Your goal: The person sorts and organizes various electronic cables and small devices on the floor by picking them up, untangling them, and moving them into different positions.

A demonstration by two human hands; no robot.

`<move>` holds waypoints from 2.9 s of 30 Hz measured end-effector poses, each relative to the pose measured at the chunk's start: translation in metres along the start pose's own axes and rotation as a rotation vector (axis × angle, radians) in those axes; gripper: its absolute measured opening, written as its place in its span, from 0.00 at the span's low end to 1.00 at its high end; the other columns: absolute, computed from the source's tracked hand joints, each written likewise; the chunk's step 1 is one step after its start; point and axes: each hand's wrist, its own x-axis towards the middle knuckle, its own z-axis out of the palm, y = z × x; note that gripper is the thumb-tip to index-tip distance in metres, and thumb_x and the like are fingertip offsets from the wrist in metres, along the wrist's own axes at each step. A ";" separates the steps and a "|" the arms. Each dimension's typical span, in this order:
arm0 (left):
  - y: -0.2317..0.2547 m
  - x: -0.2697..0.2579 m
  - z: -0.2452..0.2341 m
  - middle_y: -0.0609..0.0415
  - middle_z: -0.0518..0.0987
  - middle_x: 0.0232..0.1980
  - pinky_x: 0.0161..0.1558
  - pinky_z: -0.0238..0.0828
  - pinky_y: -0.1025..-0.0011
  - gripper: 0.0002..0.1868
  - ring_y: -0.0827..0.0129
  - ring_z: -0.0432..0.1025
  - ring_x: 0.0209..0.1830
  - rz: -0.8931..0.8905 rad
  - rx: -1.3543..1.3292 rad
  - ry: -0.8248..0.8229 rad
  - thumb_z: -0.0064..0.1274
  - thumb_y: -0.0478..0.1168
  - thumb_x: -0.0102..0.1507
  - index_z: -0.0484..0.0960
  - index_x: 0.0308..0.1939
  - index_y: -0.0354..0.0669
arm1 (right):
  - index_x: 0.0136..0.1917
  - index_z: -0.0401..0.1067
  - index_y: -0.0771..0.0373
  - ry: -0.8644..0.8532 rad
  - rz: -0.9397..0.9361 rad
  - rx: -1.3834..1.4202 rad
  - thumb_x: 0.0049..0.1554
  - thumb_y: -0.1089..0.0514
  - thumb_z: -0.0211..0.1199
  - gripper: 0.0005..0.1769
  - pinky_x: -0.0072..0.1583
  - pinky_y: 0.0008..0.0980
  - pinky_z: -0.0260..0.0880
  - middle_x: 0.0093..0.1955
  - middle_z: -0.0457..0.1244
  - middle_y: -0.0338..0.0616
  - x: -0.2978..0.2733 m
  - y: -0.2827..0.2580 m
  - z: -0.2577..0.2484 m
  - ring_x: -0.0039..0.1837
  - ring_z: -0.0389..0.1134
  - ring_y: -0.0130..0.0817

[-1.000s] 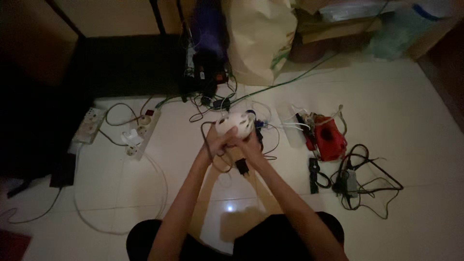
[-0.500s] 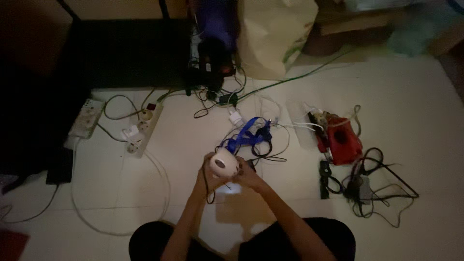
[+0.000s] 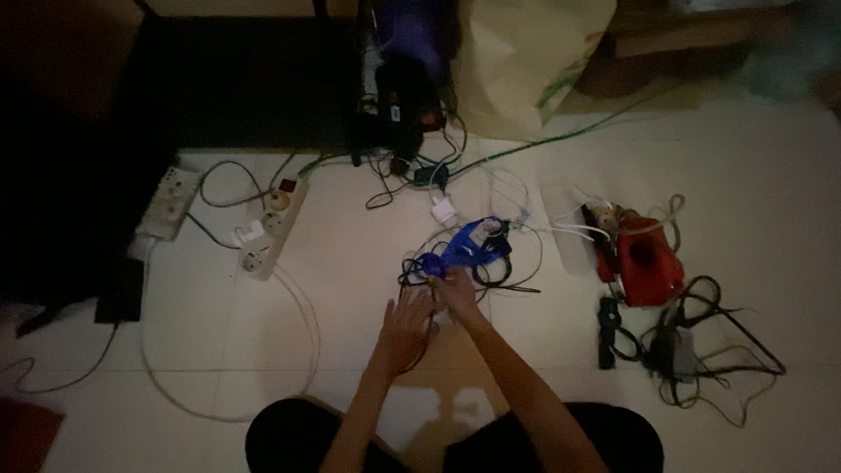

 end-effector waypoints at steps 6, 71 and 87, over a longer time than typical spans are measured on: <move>-0.018 -0.006 0.024 0.42 0.66 0.77 0.73 0.54 0.46 0.30 0.44 0.55 0.78 -0.026 -0.448 -0.029 0.45 0.32 0.64 0.72 0.72 0.46 | 0.60 0.73 0.67 0.093 -0.308 -0.100 0.50 0.53 0.75 0.29 0.56 0.37 0.70 0.55 0.70 0.50 0.005 -0.022 0.007 0.55 0.71 0.41; 0.056 0.117 -0.152 0.60 0.71 0.26 0.23 0.54 0.77 0.24 0.78 0.57 0.18 -0.461 -1.829 -0.062 0.37 0.52 0.74 0.77 0.65 0.42 | 0.53 0.73 0.73 -0.203 -0.408 -0.242 0.61 0.64 0.62 0.10 0.51 0.35 0.72 0.46 0.66 0.50 -0.067 -0.114 -0.123 0.48 0.68 0.36; 0.029 0.115 -0.130 0.49 0.83 0.47 0.46 0.76 0.67 0.28 0.65 0.79 0.44 -0.252 -0.844 0.195 0.63 0.51 0.61 0.78 0.59 0.38 | 0.56 0.75 0.65 -0.201 -0.099 0.448 0.66 0.54 0.59 0.13 0.51 0.32 0.73 0.47 0.68 0.38 -0.088 -0.177 -0.161 0.47 0.70 0.27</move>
